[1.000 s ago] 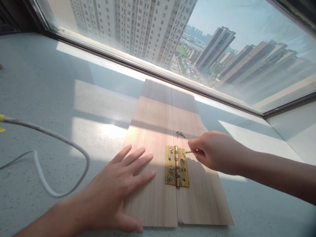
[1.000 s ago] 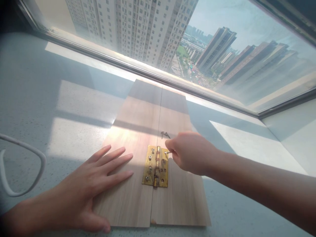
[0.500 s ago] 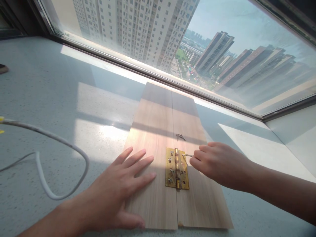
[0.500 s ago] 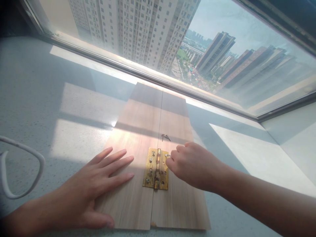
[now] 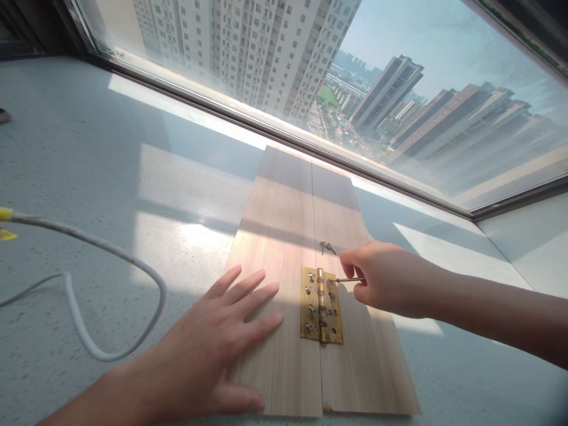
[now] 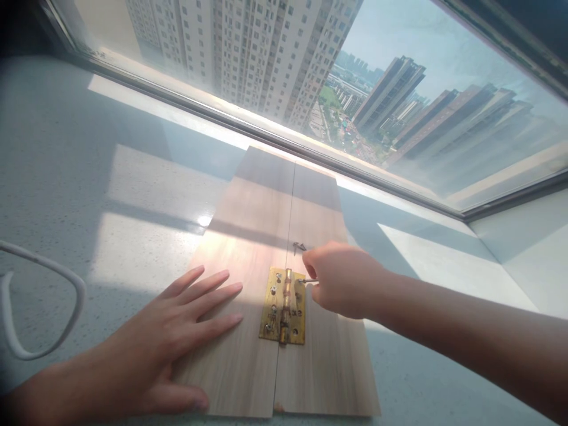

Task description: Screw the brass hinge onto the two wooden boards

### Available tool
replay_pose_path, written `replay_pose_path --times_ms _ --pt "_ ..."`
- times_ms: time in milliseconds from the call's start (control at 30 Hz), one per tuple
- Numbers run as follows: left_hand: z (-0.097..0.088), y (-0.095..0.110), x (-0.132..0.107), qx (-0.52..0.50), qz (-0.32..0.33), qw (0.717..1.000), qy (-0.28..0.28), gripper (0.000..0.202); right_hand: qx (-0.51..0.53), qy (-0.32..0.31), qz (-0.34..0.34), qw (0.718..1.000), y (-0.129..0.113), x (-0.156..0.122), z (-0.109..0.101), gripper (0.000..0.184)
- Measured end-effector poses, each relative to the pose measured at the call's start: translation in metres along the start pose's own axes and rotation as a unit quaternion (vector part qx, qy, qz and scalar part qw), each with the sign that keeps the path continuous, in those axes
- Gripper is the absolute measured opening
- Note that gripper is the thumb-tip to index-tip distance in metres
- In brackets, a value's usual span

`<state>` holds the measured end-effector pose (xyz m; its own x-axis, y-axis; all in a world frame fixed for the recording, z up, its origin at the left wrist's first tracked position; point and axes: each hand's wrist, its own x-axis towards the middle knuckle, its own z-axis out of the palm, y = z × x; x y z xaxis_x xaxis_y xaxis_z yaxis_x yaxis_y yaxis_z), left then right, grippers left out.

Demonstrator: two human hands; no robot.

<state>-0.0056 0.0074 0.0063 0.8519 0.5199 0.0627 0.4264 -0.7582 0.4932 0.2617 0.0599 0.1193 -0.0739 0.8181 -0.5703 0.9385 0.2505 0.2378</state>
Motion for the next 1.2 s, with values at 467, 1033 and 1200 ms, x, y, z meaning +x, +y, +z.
replay_pose_path --times_ms 467,1033,1200 --pt "0.001 0.001 -0.001 -0.009 -0.001 1.000 0.025 0.073 0.091 0.014 0.088 0.992 -0.006 -0.010 0.008 0.014" --pt "0.005 0.007 0.000 0.004 -0.026 0.998 0.058 0.071 -0.016 0.020 0.032 0.999 -0.007 -0.005 0.007 0.016" --pt "0.009 0.010 0.000 0.009 -0.034 0.996 0.077 0.070 0.057 0.031 0.057 0.996 0.002 -0.006 0.012 0.008"
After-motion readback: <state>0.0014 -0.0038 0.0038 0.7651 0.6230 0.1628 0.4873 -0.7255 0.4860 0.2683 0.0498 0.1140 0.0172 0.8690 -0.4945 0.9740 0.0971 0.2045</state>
